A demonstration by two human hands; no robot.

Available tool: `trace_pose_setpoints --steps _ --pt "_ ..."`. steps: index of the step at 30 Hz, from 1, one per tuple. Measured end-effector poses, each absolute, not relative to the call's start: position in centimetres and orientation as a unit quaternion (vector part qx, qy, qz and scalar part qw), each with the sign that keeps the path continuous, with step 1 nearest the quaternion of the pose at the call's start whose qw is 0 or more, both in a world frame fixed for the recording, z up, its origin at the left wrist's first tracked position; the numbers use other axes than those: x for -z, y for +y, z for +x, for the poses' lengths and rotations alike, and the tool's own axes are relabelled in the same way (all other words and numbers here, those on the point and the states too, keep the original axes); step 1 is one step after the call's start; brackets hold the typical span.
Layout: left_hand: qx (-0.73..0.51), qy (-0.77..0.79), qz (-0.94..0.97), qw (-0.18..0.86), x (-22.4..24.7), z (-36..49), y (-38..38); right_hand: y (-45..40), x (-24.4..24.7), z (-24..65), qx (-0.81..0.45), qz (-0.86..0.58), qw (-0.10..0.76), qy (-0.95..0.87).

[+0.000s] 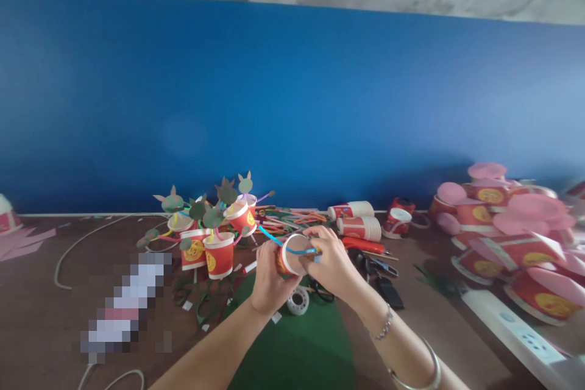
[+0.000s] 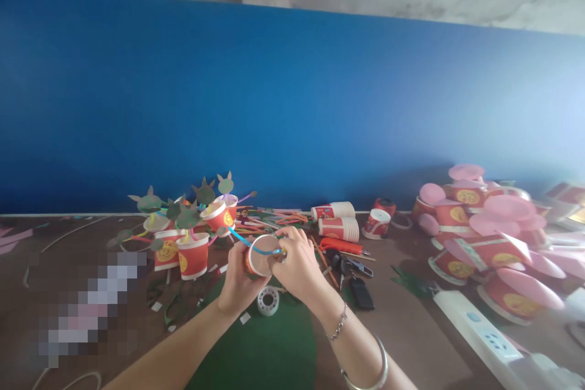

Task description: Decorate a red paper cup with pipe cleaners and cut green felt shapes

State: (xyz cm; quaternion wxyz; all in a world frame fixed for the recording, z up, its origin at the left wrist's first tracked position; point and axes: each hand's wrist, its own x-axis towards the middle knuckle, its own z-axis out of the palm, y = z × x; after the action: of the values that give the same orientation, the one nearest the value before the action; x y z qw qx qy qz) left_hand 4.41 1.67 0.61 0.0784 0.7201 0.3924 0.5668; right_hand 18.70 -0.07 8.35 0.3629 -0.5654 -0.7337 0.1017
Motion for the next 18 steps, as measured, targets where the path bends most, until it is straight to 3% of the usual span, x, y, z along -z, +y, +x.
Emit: trace_pose_setpoints --steps 9,18 --pt "-0.572 0.404 0.709 0.085 0.1 4.52 1.94 -0.63 -9.32 19.02 -0.086 -0.519 0.407 -0.746" --pt "-0.544 0.357 0.737 0.183 0.29 4.32 1.91 -0.49 -8.63 19.2 -0.068 -0.54 0.35 -0.762"
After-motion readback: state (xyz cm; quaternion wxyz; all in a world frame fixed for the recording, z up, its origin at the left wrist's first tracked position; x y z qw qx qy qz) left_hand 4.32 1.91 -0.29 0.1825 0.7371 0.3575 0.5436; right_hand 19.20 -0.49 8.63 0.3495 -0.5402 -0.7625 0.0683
